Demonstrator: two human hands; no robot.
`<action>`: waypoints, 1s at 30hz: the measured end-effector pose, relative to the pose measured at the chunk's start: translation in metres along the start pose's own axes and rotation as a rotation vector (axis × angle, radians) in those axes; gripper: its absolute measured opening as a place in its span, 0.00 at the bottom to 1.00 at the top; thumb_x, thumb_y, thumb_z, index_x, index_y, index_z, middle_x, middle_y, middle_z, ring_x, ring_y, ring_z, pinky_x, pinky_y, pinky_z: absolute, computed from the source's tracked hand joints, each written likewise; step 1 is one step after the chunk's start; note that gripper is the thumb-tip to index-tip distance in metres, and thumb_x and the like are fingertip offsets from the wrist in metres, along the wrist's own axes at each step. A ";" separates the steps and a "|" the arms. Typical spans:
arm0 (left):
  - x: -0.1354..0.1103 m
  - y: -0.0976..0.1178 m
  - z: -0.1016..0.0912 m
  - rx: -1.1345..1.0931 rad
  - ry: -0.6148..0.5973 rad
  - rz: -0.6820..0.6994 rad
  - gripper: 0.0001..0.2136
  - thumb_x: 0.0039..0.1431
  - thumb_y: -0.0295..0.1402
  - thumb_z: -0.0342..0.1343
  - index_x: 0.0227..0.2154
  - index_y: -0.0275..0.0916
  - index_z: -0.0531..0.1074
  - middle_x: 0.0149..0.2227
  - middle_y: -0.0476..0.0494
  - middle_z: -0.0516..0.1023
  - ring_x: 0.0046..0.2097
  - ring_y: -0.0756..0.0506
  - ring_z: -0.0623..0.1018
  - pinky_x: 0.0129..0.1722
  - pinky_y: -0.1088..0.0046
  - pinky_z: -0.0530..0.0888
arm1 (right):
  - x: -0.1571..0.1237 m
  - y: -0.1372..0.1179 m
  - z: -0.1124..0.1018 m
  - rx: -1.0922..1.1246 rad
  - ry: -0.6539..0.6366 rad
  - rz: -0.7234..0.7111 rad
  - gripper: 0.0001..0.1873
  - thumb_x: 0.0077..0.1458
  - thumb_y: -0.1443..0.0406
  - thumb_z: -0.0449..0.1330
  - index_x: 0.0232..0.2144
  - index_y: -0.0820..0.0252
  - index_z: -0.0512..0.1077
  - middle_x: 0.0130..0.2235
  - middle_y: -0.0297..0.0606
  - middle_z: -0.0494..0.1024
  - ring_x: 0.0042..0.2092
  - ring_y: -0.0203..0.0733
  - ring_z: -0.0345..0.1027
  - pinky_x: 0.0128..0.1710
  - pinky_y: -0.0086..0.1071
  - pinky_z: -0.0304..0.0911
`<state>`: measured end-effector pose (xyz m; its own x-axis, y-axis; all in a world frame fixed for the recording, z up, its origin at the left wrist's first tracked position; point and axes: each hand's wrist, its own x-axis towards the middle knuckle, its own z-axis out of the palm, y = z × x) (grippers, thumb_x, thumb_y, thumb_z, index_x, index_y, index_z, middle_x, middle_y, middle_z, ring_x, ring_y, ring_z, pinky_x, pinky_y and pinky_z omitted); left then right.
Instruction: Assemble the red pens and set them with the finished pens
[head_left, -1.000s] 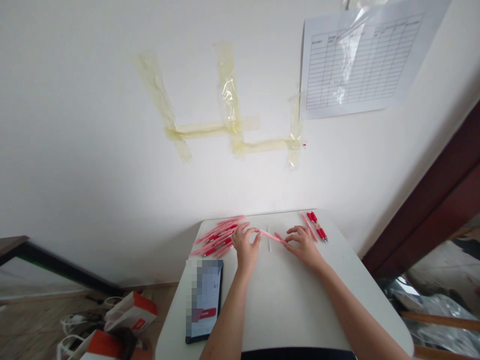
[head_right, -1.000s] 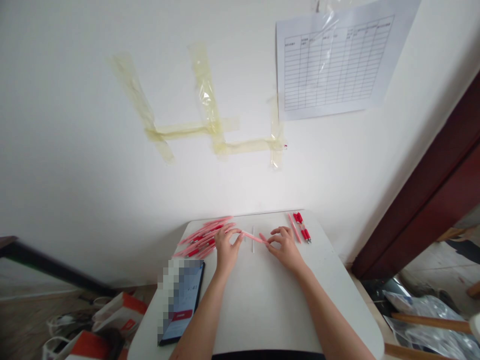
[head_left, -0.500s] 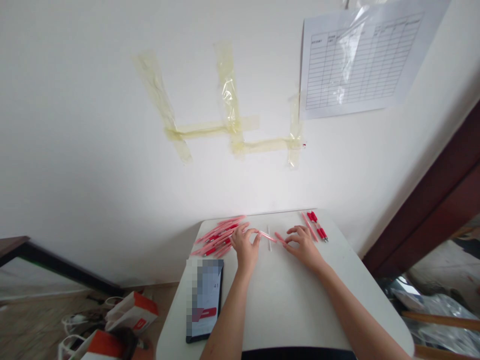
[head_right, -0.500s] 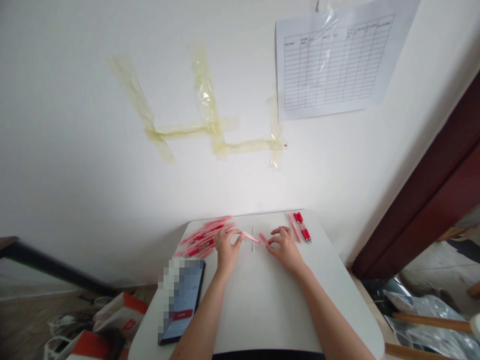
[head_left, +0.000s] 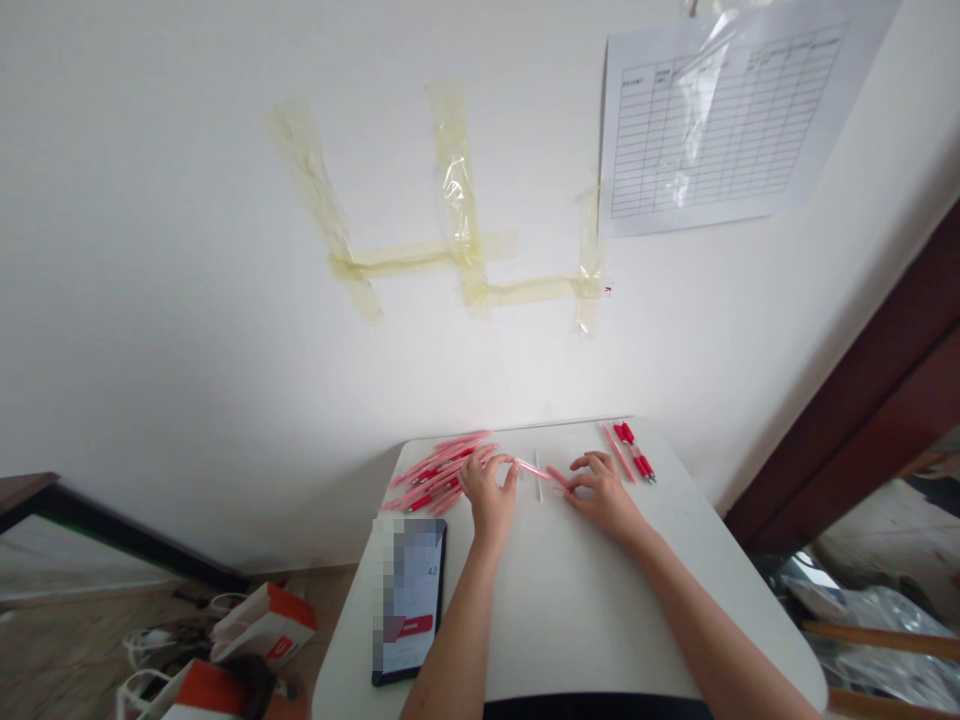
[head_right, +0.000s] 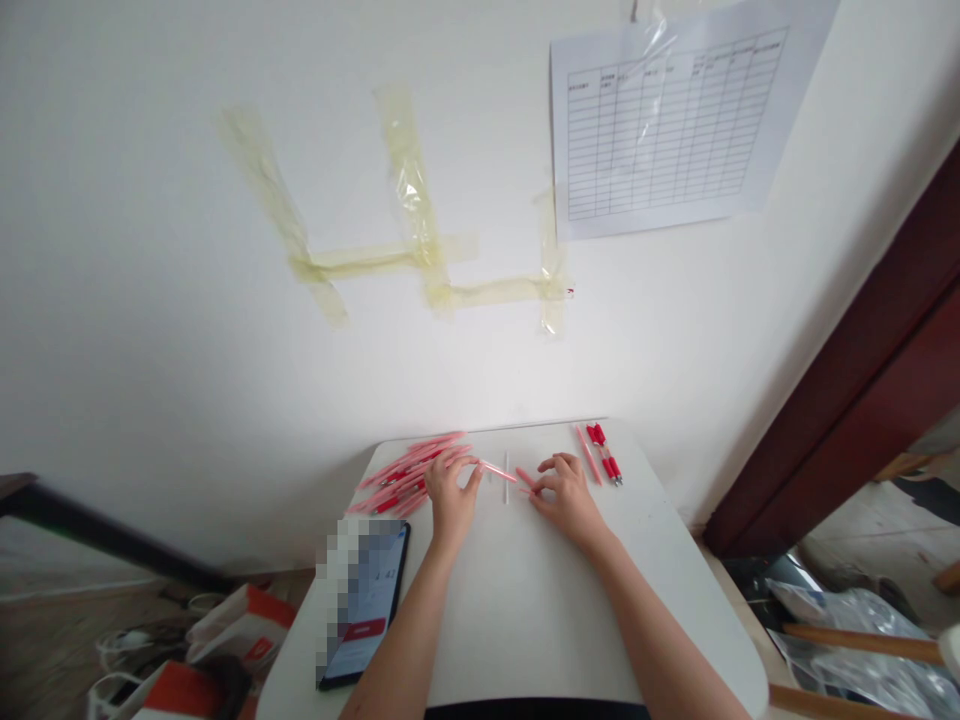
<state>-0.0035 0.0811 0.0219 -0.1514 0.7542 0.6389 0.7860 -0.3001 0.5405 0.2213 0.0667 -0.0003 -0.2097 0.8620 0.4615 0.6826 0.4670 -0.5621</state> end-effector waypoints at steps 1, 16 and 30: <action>0.001 -0.001 -0.001 0.002 0.023 -0.004 0.07 0.61 0.39 0.58 0.35 0.43 0.77 0.50 0.39 0.75 0.56 0.36 0.70 0.58 0.51 0.64 | 0.000 -0.001 0.000 -0.001 -0.003 -0.004 0.05 0.56 0.64 0.64 0.30 0.51 0.81 0.49 0.44 0.75 0.57 0.55 0.59 0.57 0.51 0.61; 0.005 0.003 -0.011 0.318 0.050 -0.210 0.07 0.57 0.34 0.56 0.33 0.41 0.78 0.53 0.39 0.74 0.58 0.36 0.68 0.64 0.47 0.57 | 0.001 -0.003 -0.002 0.052 0.011 -0.002 0.06 0.56 0.65 0.63 0.29 0.52 0.80 0.49 0.42 0.75 0.59 0.53 0.59 0.58 0.49 0.61; -0.001 0.009 -0.009 0.591 -0.136 -0.185 0.12 0.57 0.36 0.53 0.38 0.40 0.80 0.57 0.32 0.71 0.64 0.30 0.63 0.63 0.28 0.50 | 0.001 0.006 0.002 0.053 0.028 0.022 0.06 0.56 0.62 0.64 0.28 0.53 0.80 0.48 0.44 0.76 0.57 0.54 0.62 0.57 0.50 0.62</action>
<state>-0.0019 0.0724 0.0314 -0.2697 0.8417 0.4678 0.9582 0.1866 0.2167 0.2240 0.0713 -0.0046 -0.1749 0.8669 0.4667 0.6486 0.4581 -0.6078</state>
